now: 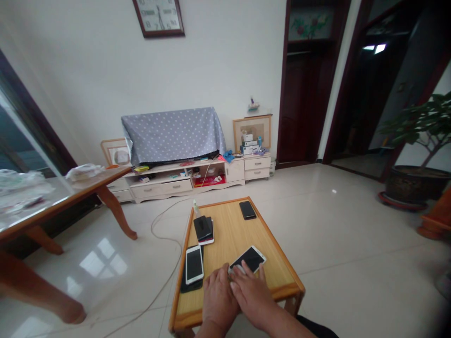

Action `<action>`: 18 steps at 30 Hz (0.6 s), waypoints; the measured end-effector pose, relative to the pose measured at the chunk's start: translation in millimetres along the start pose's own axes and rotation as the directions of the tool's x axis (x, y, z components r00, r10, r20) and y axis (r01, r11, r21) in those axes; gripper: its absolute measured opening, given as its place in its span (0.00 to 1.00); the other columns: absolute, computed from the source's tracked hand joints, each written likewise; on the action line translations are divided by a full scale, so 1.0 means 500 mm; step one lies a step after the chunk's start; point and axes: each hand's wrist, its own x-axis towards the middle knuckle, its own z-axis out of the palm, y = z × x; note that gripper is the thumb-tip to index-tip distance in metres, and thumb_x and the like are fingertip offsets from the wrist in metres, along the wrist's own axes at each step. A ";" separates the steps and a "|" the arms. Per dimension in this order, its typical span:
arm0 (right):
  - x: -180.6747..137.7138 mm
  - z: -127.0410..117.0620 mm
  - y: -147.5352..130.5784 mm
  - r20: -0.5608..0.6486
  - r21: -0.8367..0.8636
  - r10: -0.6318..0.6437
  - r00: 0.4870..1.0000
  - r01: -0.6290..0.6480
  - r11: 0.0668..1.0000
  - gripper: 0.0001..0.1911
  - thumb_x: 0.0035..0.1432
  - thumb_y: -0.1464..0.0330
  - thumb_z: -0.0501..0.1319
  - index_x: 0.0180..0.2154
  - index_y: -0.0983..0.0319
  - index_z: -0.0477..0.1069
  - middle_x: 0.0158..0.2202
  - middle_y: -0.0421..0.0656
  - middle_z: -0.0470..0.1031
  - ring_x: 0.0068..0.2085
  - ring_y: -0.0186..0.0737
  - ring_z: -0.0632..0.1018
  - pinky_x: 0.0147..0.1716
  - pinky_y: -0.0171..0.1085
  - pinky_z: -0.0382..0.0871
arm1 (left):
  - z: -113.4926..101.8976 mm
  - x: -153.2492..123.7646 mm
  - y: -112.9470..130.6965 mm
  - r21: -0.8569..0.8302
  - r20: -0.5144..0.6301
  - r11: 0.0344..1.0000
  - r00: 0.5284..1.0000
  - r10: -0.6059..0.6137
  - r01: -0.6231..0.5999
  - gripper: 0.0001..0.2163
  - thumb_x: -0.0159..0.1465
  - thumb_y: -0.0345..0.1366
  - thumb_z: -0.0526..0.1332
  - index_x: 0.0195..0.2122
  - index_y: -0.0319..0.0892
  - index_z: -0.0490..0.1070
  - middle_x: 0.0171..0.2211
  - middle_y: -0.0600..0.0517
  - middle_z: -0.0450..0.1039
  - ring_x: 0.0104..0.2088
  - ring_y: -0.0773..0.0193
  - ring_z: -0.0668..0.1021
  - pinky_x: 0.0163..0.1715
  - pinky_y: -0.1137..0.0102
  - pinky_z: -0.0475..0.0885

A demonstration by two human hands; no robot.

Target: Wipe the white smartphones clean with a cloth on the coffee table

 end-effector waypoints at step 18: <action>0.056 -0.002 0.029 -0.063 -0.076 0.135 0.989 -0.139 0.987 0.25 0.72 0.60 0.38 0.62 0.46 0.64 0.67 0.37 0.62 0.71 0.52 0.49 0.62 0.70 0.27 | 0.001 0.003 -0.003 -0.045 -0.003 0.999 1.000 0.016 -0.016 0.31 0.59 0.42 0.60 0.64 0.40 0.59 0.60 0.43 0.68 0.60 0.53 0.67 0.61 0.62 0.53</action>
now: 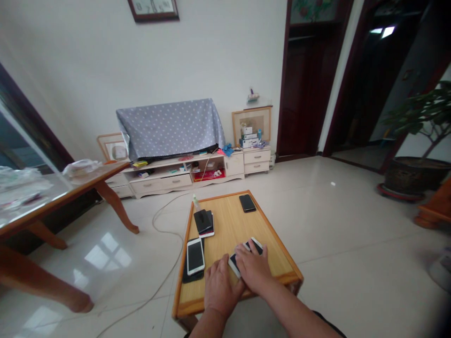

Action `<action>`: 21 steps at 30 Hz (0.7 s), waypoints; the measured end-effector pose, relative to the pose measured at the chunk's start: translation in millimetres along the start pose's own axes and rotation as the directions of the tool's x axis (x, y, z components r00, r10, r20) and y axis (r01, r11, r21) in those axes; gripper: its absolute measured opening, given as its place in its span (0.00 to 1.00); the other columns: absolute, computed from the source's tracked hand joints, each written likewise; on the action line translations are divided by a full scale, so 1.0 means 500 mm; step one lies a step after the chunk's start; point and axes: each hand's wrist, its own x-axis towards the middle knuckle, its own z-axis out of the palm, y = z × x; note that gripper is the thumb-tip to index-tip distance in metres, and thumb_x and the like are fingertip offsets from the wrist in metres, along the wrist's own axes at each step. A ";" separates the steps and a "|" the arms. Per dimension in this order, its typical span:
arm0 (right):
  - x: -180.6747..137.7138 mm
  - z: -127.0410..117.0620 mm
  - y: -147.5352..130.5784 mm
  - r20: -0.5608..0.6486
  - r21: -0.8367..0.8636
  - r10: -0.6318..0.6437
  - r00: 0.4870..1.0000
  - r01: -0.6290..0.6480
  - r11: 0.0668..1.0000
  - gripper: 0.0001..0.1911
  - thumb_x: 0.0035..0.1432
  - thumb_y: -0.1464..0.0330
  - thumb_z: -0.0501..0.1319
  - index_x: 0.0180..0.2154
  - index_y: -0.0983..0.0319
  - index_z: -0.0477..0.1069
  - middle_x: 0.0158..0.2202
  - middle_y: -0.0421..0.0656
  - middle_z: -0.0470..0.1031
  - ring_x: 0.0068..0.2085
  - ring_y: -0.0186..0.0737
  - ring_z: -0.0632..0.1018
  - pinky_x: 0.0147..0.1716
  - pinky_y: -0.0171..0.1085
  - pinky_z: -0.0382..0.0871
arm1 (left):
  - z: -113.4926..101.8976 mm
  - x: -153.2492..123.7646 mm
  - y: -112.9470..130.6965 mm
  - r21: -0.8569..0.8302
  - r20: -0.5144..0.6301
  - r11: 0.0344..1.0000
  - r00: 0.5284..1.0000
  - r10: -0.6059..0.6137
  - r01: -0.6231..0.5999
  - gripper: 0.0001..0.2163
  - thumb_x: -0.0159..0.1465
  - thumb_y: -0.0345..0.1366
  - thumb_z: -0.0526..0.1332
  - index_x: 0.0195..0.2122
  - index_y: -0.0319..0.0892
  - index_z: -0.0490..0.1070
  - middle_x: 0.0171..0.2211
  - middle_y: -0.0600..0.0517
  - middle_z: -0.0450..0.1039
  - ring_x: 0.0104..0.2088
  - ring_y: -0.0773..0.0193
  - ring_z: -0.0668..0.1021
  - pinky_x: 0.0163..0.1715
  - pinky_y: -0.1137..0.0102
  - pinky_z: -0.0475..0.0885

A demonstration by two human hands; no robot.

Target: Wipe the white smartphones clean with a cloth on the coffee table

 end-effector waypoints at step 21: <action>-0.031 -0.053 0.048 0.019 -0.075 0.163 0.986 -0.161 0.984 0.26 0.72 0.58 0.38 0.64 0.49 0.63 0.69 0.39 0.58 0.72 0.55 0.47 0.63 0.70 0.29 | 0.003 -0.003 0.005 0.005 -0.031 1.000 1.000 0.004 -0.004 0.32 0.58 0.45 0.61 0.63 0.41 0.60 0.58 0.43 0.70 0.60 0.52 0.68 0.60 0.62 0.55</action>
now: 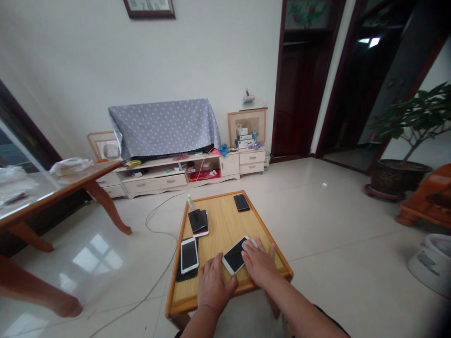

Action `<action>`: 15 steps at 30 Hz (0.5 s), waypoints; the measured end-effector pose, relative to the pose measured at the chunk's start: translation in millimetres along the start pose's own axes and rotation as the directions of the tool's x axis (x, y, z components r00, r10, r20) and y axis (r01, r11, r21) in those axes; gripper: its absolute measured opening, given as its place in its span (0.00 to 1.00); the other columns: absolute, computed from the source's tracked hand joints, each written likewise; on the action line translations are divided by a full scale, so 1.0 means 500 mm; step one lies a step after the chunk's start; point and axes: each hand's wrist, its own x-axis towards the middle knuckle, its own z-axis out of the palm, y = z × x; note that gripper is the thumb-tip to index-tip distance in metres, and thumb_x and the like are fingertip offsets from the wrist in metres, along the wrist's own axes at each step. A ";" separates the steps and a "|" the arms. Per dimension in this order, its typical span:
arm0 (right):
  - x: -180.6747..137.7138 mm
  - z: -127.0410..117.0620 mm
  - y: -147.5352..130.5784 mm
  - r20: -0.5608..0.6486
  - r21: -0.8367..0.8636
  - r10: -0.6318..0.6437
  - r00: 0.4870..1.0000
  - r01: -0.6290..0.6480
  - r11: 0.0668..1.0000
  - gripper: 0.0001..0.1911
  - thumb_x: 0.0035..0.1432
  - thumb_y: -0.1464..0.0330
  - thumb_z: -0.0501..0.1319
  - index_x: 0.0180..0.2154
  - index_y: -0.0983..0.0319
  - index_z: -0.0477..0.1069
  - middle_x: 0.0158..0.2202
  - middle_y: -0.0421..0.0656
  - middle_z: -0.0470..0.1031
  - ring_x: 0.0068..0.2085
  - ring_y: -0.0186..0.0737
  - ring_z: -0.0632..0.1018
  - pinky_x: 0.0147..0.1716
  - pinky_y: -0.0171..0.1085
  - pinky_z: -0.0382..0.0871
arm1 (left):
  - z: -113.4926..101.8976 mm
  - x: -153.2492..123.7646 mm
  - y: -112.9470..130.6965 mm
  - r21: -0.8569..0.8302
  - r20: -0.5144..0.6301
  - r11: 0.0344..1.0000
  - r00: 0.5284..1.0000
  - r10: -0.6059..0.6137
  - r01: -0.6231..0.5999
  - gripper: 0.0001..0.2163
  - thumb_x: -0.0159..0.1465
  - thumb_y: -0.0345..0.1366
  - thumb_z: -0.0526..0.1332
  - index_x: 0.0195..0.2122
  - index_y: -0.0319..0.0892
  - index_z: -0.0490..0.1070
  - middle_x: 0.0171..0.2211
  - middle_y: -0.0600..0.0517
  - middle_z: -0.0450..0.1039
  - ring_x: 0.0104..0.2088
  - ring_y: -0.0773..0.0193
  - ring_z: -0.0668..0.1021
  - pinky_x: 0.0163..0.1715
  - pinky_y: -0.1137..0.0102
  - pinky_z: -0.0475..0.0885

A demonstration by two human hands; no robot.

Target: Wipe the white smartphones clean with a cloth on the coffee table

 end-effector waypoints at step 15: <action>-0.026 -0.016 0.039 0.009 0.053 0.043 0.999 -0.043 0.998 0.27 0.72 0.56 0.37 0.62 0.48 0.66 0.67 0.38 0.62 0.71 0.54 0.50 0.64 0.69 0.28 | -0.010 -0.003 0.008 -0.009 0.004 1.000 1.000 -0.008 0.008 0.30 0.57 0.44 0.61 0.61 0.42 0.62 0.56 0.45 0.71 0.59 0.53 0.68 0.60 0.62 0.55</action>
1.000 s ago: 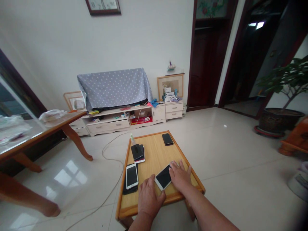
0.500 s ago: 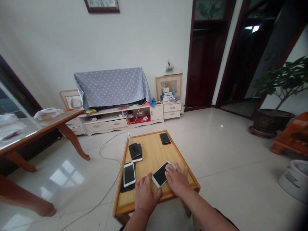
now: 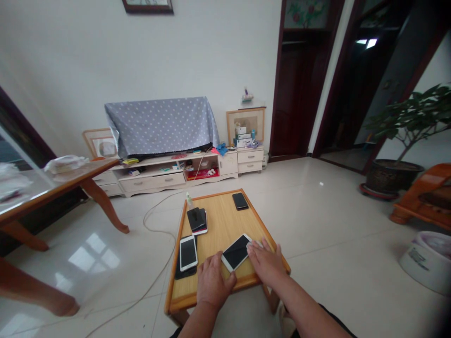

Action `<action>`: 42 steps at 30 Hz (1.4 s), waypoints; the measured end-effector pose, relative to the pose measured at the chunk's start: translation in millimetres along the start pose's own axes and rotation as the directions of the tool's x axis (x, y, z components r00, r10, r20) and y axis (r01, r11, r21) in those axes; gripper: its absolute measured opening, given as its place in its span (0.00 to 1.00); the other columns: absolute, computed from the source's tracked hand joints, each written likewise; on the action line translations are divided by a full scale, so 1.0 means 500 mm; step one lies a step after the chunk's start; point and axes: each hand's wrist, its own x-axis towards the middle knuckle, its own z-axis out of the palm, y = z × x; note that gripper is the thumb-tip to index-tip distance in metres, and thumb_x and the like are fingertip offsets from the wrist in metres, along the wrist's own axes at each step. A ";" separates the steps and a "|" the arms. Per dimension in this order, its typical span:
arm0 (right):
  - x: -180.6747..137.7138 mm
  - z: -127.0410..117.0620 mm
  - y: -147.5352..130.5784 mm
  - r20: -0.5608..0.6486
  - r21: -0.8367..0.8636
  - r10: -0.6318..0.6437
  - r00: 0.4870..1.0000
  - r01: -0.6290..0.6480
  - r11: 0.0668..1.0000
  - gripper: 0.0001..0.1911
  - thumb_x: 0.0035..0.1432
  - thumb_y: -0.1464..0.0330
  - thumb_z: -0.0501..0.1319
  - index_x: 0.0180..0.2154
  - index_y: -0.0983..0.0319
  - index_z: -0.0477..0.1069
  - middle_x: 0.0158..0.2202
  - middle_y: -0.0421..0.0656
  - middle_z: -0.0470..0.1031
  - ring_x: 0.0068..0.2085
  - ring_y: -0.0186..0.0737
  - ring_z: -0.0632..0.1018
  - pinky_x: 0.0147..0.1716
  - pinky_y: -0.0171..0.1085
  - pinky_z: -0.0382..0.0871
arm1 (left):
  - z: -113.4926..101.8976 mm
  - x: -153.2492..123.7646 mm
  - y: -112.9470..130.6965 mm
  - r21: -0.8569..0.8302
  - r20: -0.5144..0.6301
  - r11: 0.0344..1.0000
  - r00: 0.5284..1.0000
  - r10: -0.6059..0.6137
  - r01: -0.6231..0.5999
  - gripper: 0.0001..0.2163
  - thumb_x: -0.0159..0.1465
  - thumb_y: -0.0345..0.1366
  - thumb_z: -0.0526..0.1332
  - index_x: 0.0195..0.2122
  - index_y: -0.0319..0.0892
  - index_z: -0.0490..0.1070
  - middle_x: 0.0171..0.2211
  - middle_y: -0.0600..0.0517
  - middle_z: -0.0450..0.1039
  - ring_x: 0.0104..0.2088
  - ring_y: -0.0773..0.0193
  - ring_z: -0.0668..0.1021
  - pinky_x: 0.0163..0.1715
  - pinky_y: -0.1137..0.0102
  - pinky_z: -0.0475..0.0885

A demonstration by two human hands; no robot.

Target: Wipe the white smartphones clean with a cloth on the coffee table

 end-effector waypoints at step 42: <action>0.084 0.048 -0.041 -0.101 0.035 -0.047 0.994 0.051 0.998 0.25 0.71 0.60 0.41 0.60 0.49 0.68 0.66 0.39 0.65 0.70 0.57 0.51 0.61 0.74 0.32 | 0.012 -0.004 -0.013 -0.017 -0.032 1.000 0.999 0.007 -0.008 0.33 0.56 0.44 0.61 0.63 0.40 0.61 0.58 0.43 0.70 0.59 0.52 0.68 0.61 0.63 0.53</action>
